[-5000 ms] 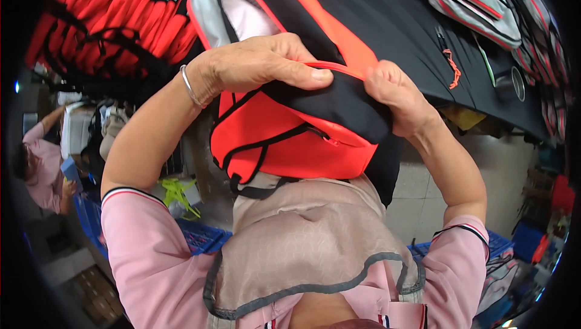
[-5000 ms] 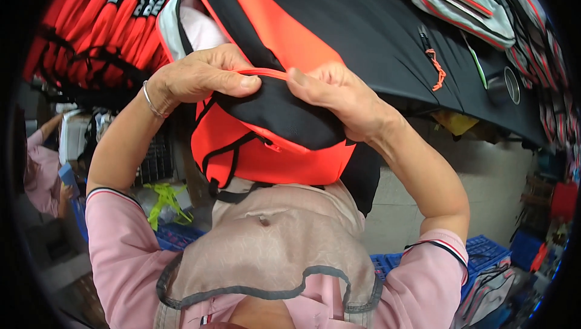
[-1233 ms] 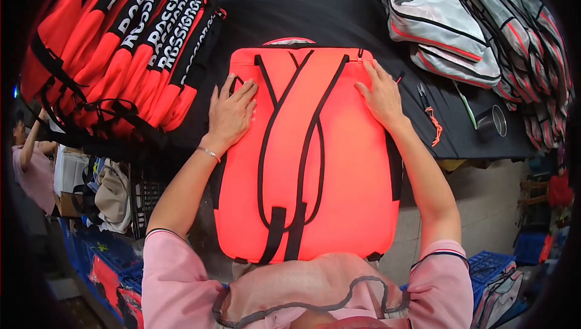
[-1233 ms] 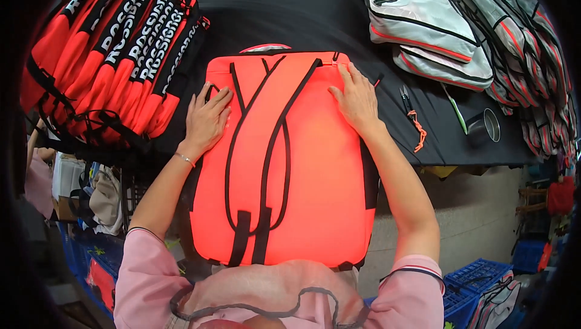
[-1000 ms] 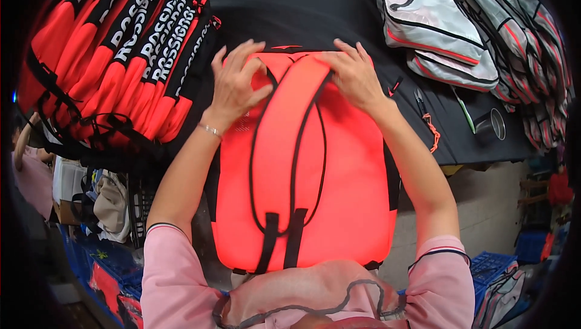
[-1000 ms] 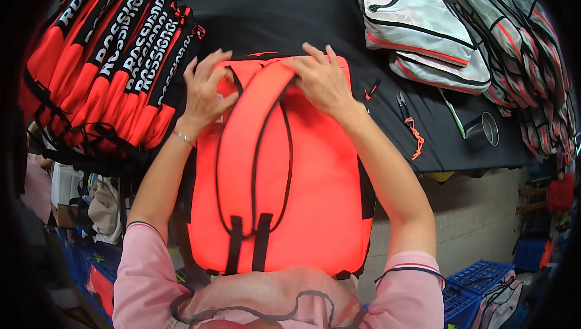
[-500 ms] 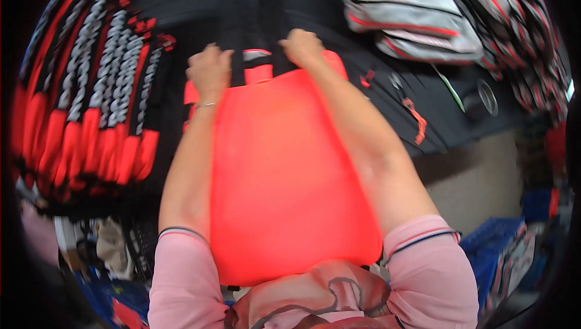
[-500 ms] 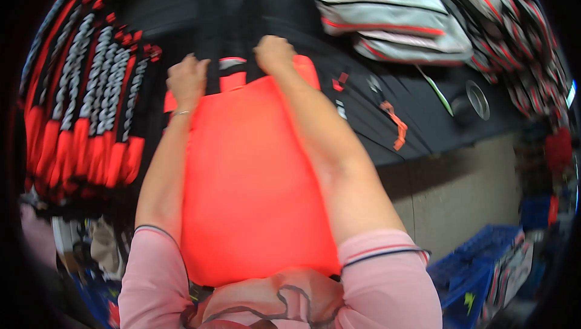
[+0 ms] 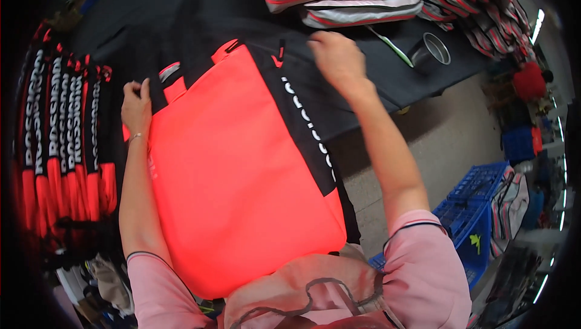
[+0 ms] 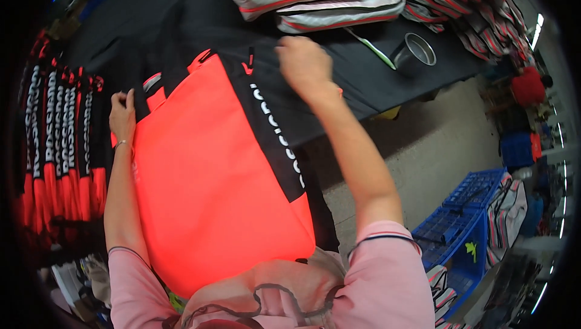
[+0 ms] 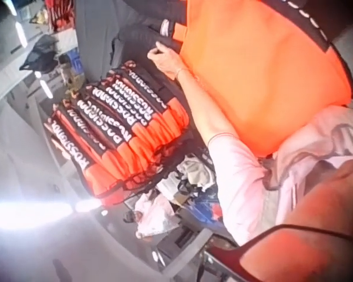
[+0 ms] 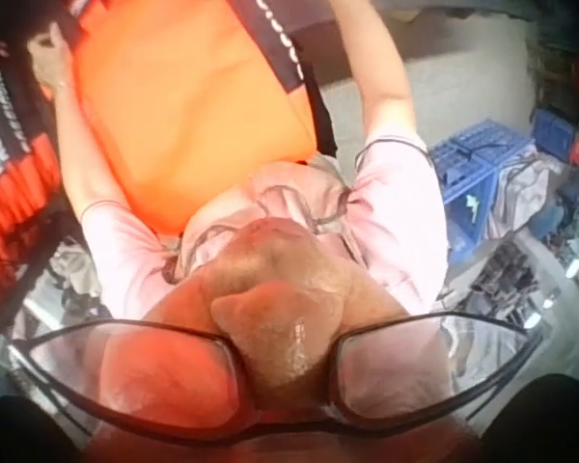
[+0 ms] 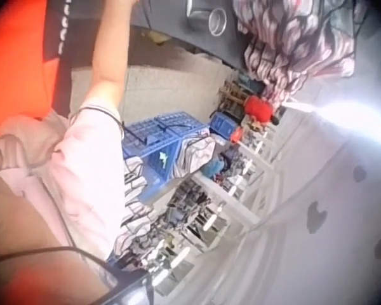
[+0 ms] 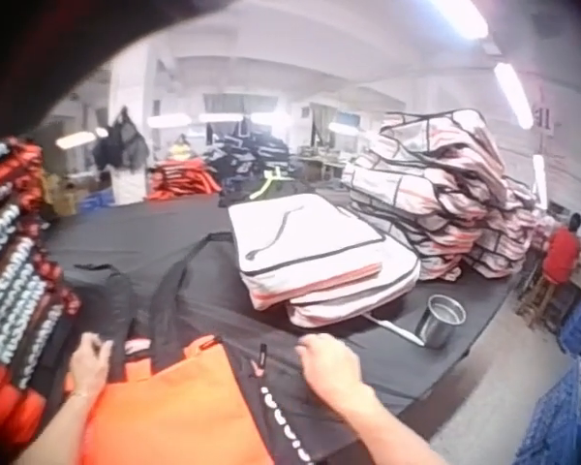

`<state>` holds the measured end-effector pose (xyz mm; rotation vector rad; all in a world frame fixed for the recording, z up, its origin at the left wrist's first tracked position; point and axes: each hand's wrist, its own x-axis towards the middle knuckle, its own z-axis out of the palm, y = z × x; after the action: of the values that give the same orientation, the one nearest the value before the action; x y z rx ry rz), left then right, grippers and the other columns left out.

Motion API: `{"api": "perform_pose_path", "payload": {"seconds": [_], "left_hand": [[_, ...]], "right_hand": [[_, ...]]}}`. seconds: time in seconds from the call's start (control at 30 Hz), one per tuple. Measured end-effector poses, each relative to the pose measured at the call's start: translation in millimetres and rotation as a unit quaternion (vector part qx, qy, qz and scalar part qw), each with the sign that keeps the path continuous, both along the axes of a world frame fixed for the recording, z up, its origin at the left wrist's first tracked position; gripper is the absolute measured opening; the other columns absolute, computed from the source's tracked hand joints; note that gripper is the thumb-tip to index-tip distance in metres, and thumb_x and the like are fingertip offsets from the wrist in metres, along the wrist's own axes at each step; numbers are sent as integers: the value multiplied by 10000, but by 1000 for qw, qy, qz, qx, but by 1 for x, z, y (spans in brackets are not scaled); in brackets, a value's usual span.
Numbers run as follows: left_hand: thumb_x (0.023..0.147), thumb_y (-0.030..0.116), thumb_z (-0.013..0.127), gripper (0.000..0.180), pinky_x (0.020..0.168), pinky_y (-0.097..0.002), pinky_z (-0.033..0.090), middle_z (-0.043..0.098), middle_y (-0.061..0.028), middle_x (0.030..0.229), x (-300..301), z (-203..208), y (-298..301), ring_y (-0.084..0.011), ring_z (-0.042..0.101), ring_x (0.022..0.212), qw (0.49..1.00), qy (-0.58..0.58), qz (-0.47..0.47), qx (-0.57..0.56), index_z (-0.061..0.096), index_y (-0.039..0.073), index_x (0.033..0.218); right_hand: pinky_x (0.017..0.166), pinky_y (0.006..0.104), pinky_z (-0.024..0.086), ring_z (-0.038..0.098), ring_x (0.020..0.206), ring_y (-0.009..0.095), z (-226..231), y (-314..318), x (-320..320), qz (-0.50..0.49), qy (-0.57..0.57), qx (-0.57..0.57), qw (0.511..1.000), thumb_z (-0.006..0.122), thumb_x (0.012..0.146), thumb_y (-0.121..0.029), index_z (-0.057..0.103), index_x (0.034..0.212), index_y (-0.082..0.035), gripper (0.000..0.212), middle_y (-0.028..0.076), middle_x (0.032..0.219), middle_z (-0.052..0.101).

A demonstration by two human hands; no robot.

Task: Inspecting a red backpack by trimming loose threads and cleaning small marks from the surface.

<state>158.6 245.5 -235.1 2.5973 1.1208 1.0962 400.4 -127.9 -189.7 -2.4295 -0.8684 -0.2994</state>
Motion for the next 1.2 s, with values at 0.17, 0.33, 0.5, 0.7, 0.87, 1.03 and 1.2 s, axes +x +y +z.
{"api": "perform_pose_path", "payload": {"seconds": [0.17,0.33,0.5,0.7,0.87,1.03,1.2], "left_hand": [[896,290,677,422,1058,-436,396,494,-185,1442,29,27,-70,-357,478,1298,988,-11,-138,72,610,96,1265],[914,461,621,650,1106,-501,318,395,-176,1509,50,12,-173,-322,427,1332,965,119,-234,-9,513,7,1365],[938,459,579,642,1127,-505,278,380,-173,1512,18,2,-210,-269,434,1313,951,193,-240,36,505,3,1383],[930,400,600,572,1157,-590,177,430,-157,1483,5,-11,-238,-246,510,1247,958,170,-201,115,537,23,1356],[912,285,640,474,1121,-536,291,497,-182,1412,6,-12,-233,-271,534,1215,963,112,-231,79,572,13,1294],[889,126,653,357,971,-431,479,582,-201,1270,8,-6,-212,-320,573,1155,961,17,-276,-1,586,-4,1214],[903,29,642,269,726,-339,600,621,-169,1088,10,-4,-159,-222,707,846,942,-133,-132,-278,560,-40,1149]], "right_hand": [[853,471,527,631,990,366,-37,-41,0,-32,-61,-143,987,670,894,-206,665,1033,-2,247,170,1035,642],[860,467,519,638,930,379,-36,-42,-10,-12,-12,-67,998,677,878,-151,660,1078,20,264,188,1018,628],[802,463,496,623,840,397,-3,-30,-18,42,144,106,983,612,885,-73,601,1055,26,197,231,988,595],[865,419,491,615,969,360,17,70,-43,158,40,133,978,715,864,-302,609,1133,10,425,215,993,646],[912,405,498,639,1039,337,-5,114,-65,155,29,-11,987,775,766,-494,608,1184,37,696,201,1064,656],[890,421,518,650,1031,342,-25,110,-66,121,22,19,992,722,801,-373,631,1175,-28,517,164,1100,662],[829,371,525,698,903,325,-33,109,-61,90,66,98,989,696,821,-280,671,1083,-6,380,161,942,720]]}}
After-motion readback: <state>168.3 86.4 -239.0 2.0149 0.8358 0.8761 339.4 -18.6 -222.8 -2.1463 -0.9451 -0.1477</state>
